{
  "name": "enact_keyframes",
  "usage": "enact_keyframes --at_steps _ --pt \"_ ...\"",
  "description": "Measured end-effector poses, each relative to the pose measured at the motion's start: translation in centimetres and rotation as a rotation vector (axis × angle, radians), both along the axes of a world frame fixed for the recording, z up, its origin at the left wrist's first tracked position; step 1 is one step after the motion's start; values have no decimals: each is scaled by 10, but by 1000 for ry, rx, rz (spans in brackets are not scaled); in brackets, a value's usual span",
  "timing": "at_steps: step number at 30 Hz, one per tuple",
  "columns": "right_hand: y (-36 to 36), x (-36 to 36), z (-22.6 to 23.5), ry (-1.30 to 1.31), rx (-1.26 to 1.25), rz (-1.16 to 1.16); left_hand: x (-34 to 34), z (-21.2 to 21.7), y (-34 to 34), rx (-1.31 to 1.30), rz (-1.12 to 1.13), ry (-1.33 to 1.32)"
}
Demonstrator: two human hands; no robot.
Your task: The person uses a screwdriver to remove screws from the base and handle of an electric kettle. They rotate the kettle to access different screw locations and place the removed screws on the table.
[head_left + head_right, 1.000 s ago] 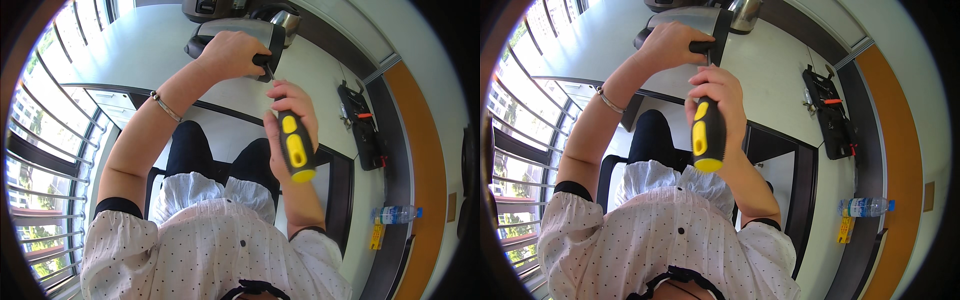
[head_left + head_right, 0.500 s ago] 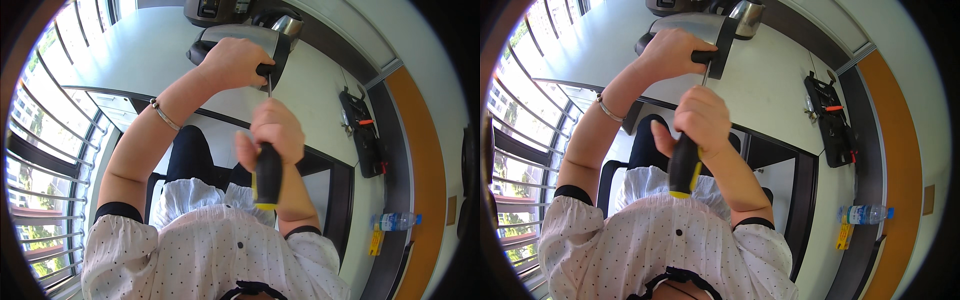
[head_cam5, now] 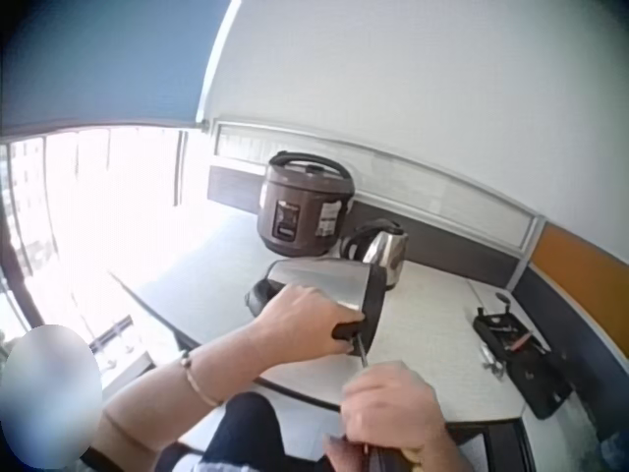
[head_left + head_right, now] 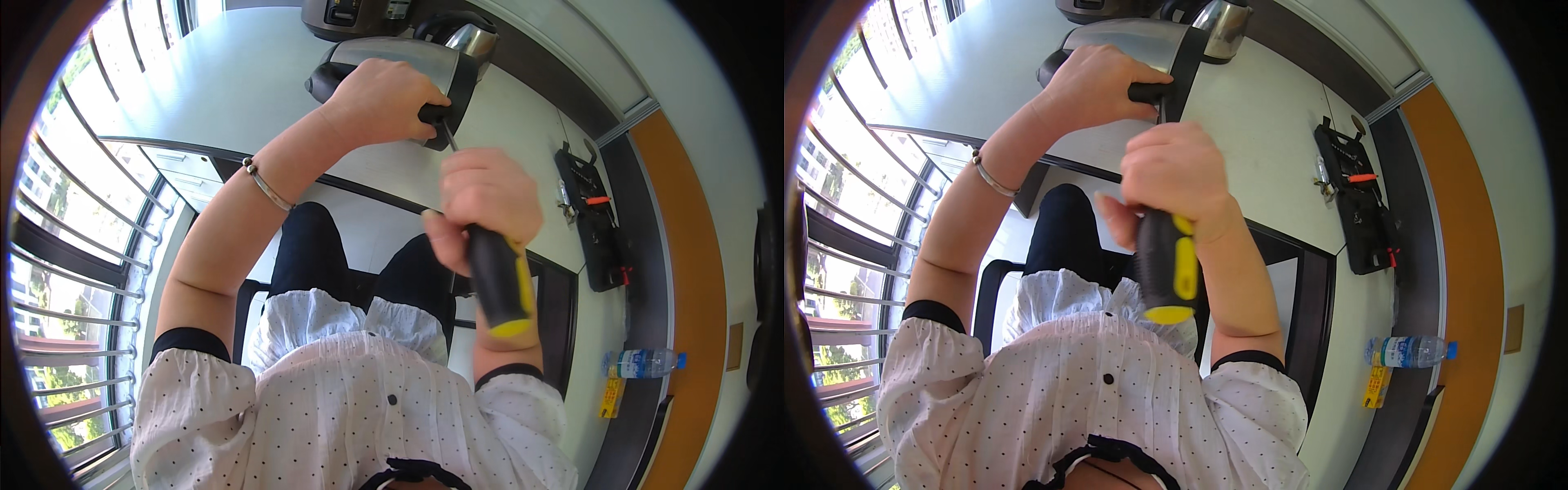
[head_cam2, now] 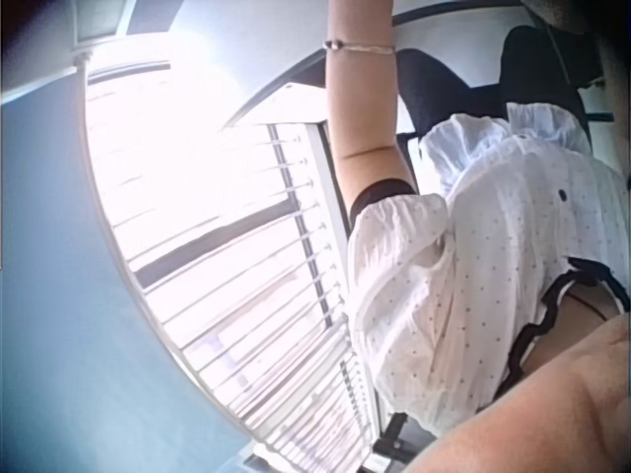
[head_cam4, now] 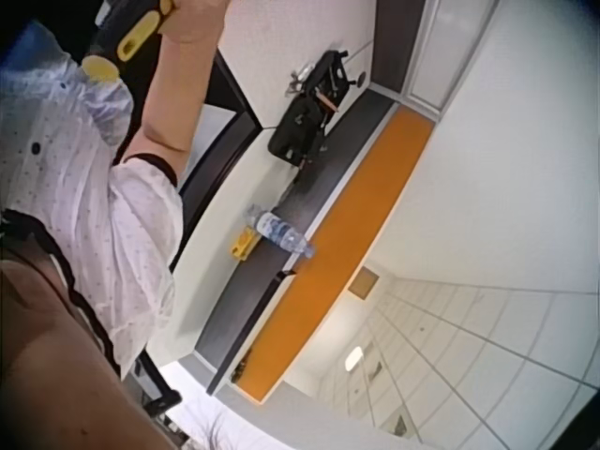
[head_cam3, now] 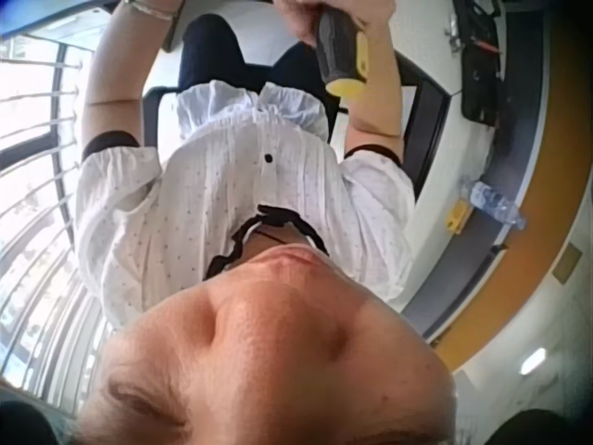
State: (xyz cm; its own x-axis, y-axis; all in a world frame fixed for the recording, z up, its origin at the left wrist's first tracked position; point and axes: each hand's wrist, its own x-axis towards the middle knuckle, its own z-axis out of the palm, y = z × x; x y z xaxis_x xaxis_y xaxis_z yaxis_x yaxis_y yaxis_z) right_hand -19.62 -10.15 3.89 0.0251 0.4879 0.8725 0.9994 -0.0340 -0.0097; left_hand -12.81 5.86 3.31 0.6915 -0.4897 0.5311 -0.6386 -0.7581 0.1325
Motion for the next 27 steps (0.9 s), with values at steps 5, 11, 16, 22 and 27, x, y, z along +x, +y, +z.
enact_keyframes --at_steps 5,11,16,22,27 --pt "-11 6 -2 238 21 69 4 -1 -4 -30 16 -23" --pt "8 -25 -13 549 553 -107 3 2 -5 -17 56 0" --pt "19 -25 -28 481 739 3 5 -1 -9 -9 35 -43" --pt "16 -3 -29 211 555 49 0 1 -6 17 32 -24" --pt "5 1 -9 522 149 337 -3 -1 -4 29 41 -39"
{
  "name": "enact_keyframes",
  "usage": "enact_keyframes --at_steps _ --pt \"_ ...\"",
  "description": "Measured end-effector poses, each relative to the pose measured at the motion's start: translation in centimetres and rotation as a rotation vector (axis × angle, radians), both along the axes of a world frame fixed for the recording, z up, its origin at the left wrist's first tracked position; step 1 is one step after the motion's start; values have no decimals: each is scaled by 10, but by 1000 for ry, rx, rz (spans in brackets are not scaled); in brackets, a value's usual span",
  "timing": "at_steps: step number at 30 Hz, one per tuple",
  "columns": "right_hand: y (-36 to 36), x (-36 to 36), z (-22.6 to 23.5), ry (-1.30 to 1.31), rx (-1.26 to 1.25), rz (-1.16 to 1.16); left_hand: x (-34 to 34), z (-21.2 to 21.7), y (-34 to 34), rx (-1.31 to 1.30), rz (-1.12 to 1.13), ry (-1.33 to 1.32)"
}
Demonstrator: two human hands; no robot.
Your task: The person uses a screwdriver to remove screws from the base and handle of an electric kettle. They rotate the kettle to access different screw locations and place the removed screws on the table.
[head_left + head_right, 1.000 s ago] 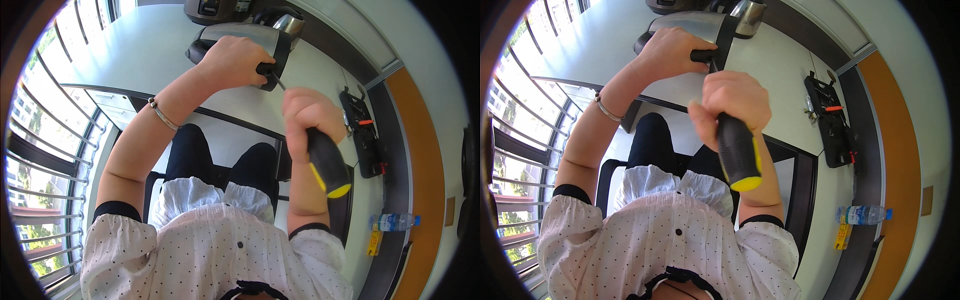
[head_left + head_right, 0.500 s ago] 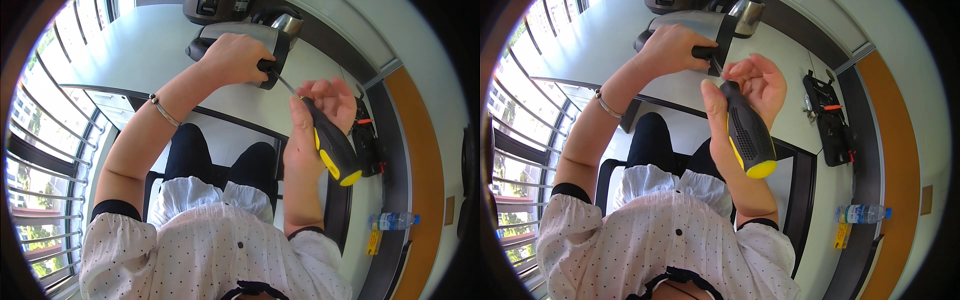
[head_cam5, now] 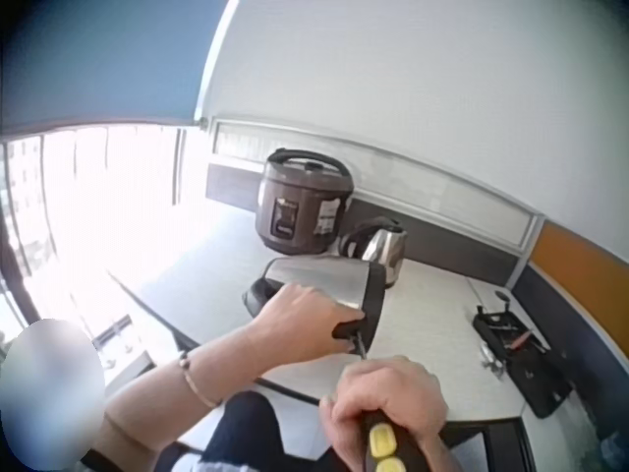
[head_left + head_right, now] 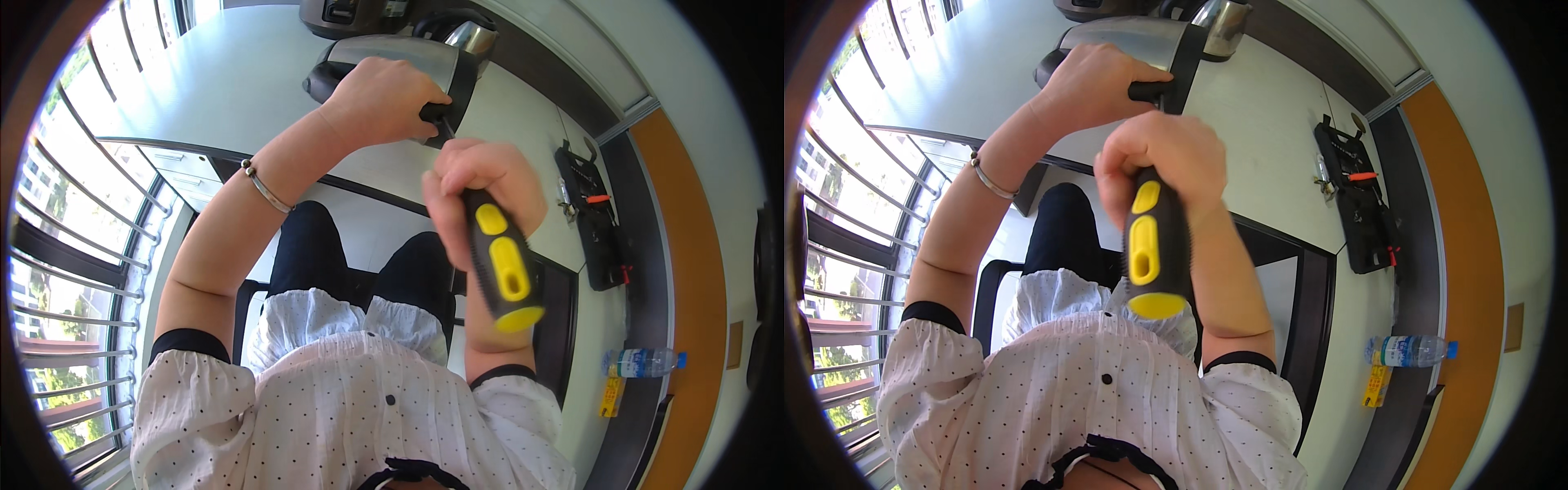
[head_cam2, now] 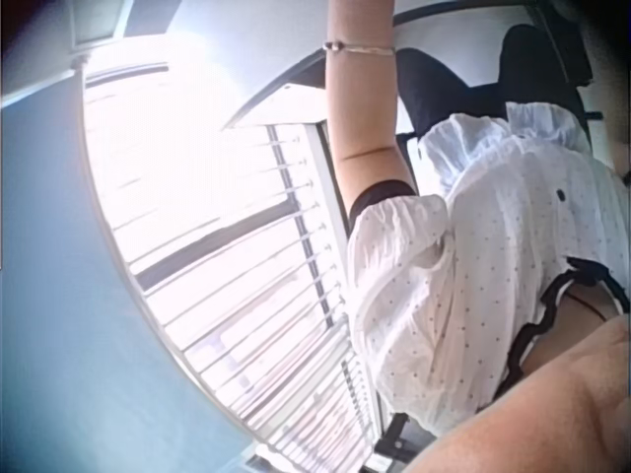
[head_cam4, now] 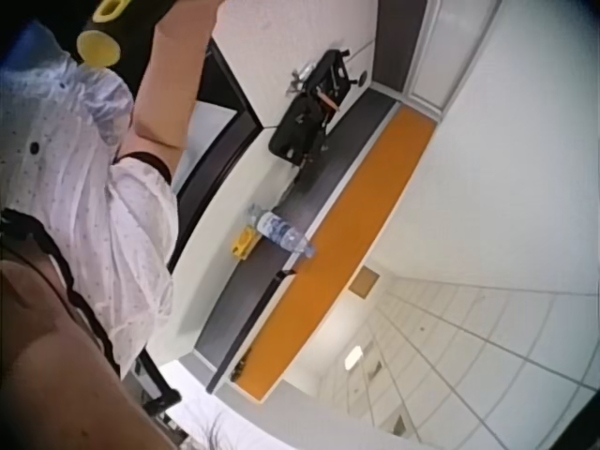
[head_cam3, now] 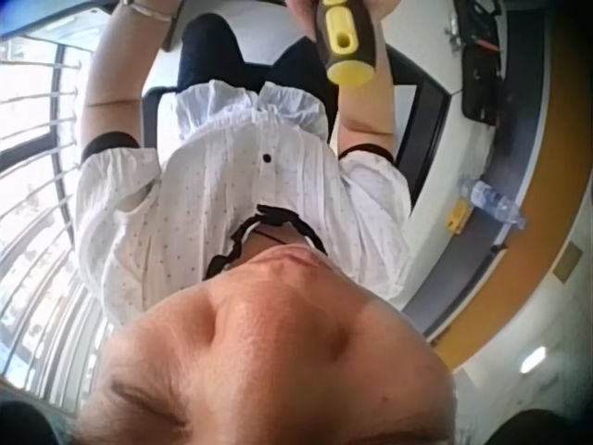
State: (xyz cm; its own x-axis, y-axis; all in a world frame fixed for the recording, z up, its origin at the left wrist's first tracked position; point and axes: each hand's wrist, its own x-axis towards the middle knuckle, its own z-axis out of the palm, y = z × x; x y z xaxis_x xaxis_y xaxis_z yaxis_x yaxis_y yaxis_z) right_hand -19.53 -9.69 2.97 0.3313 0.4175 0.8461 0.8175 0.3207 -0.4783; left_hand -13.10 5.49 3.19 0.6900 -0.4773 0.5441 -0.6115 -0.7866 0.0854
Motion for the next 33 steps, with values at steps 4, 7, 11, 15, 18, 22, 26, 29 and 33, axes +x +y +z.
enact_keyframes --at_steps 4,7,11,15,18,22,26,29,33 --pt "-16 12 24 -45 -83 -100 -1 0 2 -1 -2 51" --pt "-18 4 27 204 -20 -307 -2 2 -1 -34 -15 58" --pt "-11 -10 14 69 -52 -501 0 2 1 -61 -8 59" --pt "-2 -25 -13 11 -73 -607 5 -2 4 -83 20 13" --pt "-8 -38 -13 12 -181 -643 9 -3 3 -97 -14 18" --pt "-17 -39 -22 -49 -89 -716 9 -6 6 -122 -6 -8" --pt "-23 -47 -26 -67 -94 -769 8 -3 3 -114 5 1" --pt "-24 -48 -25 -116 -69 -746 8 -2 1 -105 9 5" --pt "-22 -46 -22 -171 -33 -645 7 -3 0 -104 3 -9"
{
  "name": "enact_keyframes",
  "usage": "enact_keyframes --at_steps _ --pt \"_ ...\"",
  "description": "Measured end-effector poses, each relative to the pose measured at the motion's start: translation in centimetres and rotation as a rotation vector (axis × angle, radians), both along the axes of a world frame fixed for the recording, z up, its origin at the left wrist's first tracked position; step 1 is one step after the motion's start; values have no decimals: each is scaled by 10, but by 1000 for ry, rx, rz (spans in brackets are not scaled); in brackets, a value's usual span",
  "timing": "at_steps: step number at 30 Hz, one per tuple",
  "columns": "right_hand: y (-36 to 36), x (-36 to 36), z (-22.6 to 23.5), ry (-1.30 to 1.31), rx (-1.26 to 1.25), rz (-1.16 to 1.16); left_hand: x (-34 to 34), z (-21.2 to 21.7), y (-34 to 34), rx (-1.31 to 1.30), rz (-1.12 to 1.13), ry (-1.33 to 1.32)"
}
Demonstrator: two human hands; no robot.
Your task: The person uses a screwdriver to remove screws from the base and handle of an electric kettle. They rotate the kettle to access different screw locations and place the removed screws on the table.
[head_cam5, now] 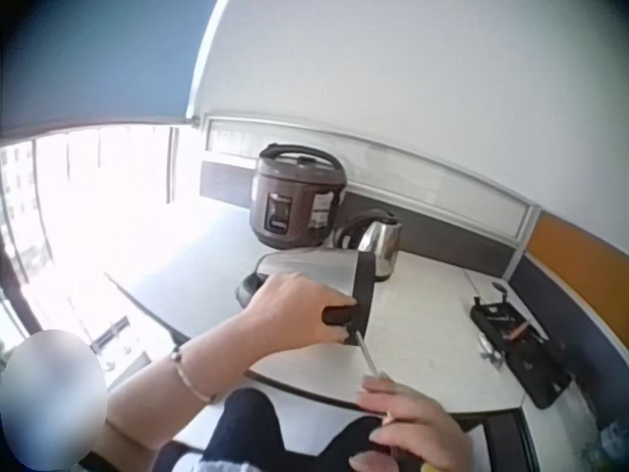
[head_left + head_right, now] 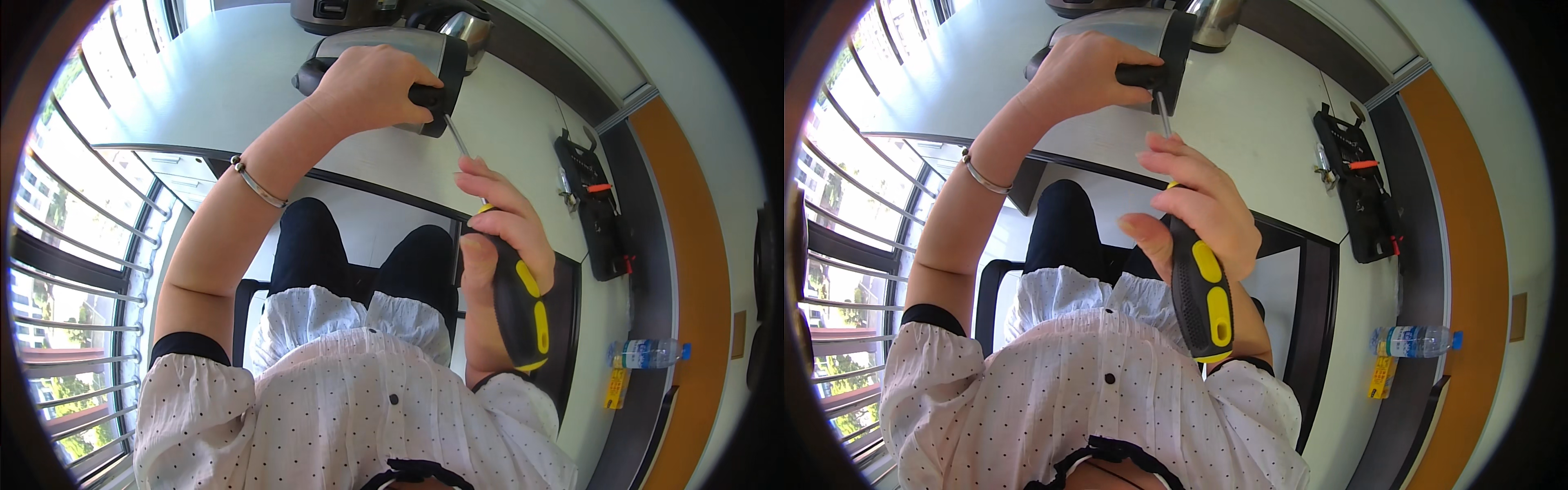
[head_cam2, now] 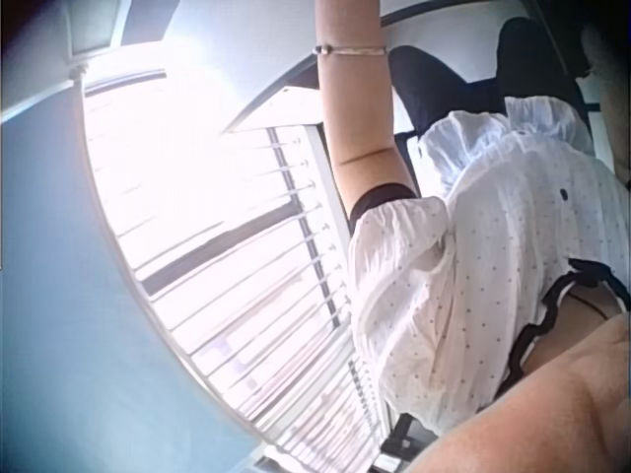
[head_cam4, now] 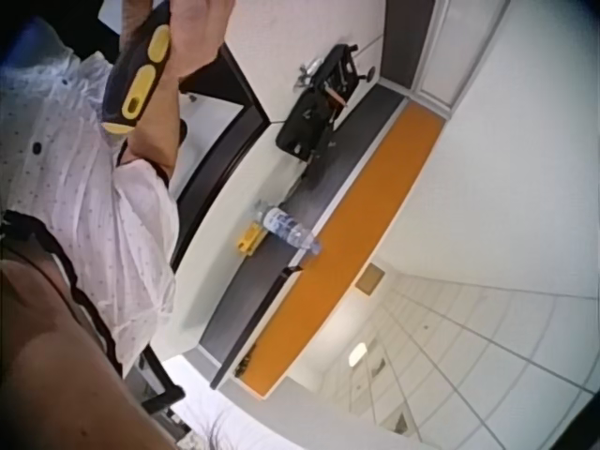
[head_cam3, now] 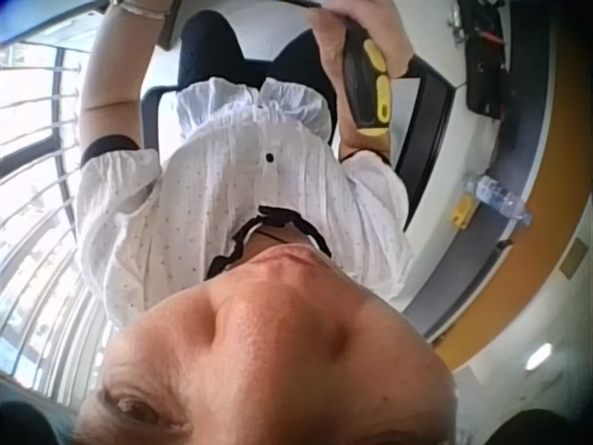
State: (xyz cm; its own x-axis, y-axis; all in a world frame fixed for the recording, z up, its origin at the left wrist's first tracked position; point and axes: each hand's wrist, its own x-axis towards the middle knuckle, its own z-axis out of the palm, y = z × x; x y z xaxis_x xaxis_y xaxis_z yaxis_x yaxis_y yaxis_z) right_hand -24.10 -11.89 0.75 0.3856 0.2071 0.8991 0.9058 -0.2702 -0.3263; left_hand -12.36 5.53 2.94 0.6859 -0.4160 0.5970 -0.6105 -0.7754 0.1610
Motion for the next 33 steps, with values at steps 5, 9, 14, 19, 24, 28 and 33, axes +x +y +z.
enact_keyframes --at_steps 5,9,14,19,24,28,33 --pt "11 8 -3 -73 -5 19 2 -1 1 0 -1 -5" --pt "13 19 -9 -131 -1 -11 2 -1 1 -2 -7 2" --pt "17 29 -14 -183 25 -39 3 -1 -1 5 4 -8" --pt "19 31 -15 -200 9 -57 2 -1 0 13 5 -20" --pt "24 25 -11 -118 -3 -109 2 -2 -1 25 8 -10" --pt "35 25 -8 -25 218 -37 2 -2 -4 26 -2 -27" --pt "34 31 -2 37 352 171 -2 -1 -2 60 -5 -16"
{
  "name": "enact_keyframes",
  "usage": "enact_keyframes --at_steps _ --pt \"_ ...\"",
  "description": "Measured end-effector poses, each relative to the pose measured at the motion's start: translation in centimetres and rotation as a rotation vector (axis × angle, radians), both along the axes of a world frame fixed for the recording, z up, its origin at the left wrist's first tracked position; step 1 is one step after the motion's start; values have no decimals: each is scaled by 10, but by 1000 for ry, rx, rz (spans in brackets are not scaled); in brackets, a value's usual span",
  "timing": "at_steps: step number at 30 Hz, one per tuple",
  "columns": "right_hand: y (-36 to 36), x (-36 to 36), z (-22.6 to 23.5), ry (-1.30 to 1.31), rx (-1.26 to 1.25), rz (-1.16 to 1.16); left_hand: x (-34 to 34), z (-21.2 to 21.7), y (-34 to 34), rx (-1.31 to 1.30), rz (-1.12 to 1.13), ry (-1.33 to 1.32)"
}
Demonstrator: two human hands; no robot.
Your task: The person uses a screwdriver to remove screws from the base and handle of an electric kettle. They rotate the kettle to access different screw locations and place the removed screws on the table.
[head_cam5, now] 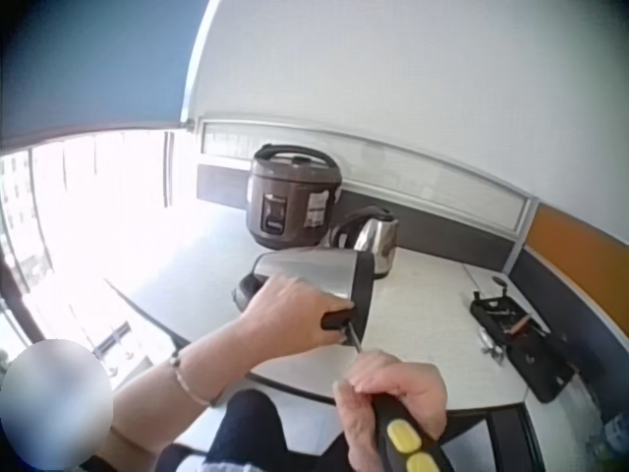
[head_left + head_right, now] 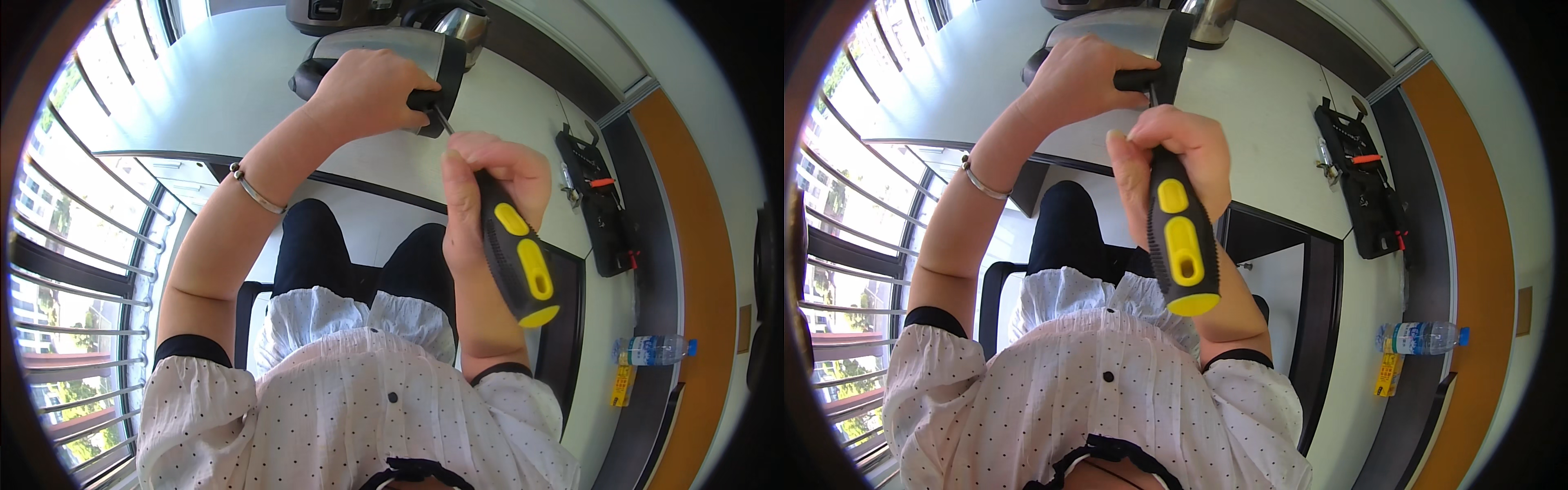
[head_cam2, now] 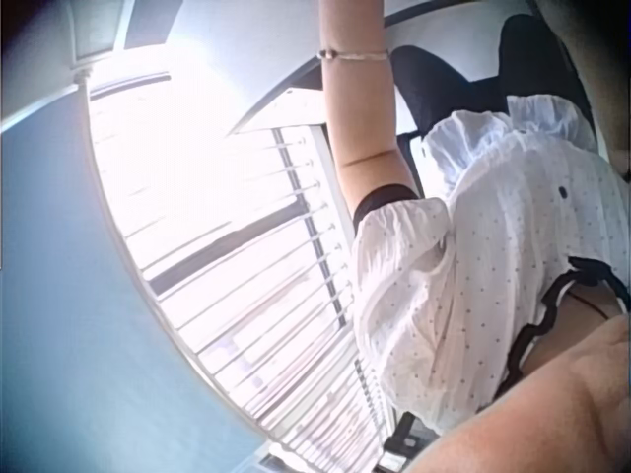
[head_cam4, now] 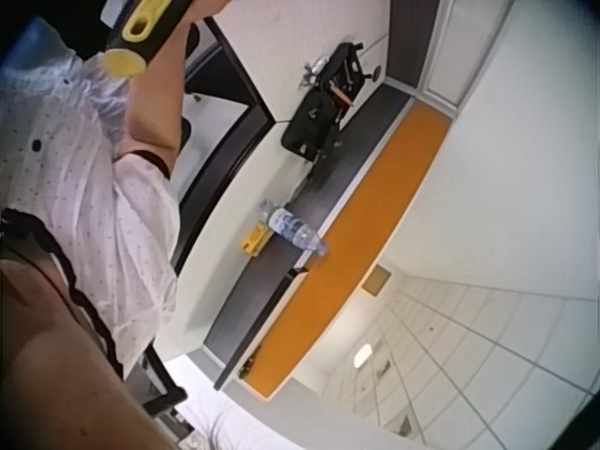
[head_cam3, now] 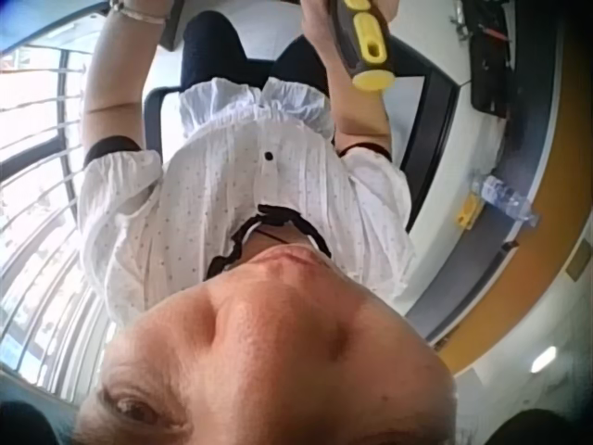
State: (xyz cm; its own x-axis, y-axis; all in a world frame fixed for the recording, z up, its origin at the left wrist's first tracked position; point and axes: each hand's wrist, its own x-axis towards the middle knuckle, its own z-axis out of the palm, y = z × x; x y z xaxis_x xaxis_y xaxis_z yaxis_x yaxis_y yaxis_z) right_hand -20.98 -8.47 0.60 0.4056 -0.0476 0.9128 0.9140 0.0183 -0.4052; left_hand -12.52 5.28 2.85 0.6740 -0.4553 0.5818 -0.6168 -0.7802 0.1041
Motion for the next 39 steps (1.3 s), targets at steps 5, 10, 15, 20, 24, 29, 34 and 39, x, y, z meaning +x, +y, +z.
enact_keyframes --at_steps 5,10,15,20,24,29,34,39 --pt "-3 18 0 -306 -290 -7 1 2 0 -34 -8 -5" --pt "-5 23 7 -380 -534 77 4 0 -1 -39 -38 3" --pt "-6 27 1 -350 -445 35 8 -2 -1 -77 -15 -31" --pt "3 14 -3 -114 15 -33 5 3 -4 -48 20 -3" --pt "-8 11 -2 22 75 54 8 -1 -5 -15 -5 -5" --pt "-14 22 22 -303 -354 -45 3 2 -2 1 -3 6" --pt "-16 29 31 -324 -750 173 2 0 0 -11 -18 8" --pt "-20 21 40 -189 -789 184 0 -2 1 -12 -16 -10"
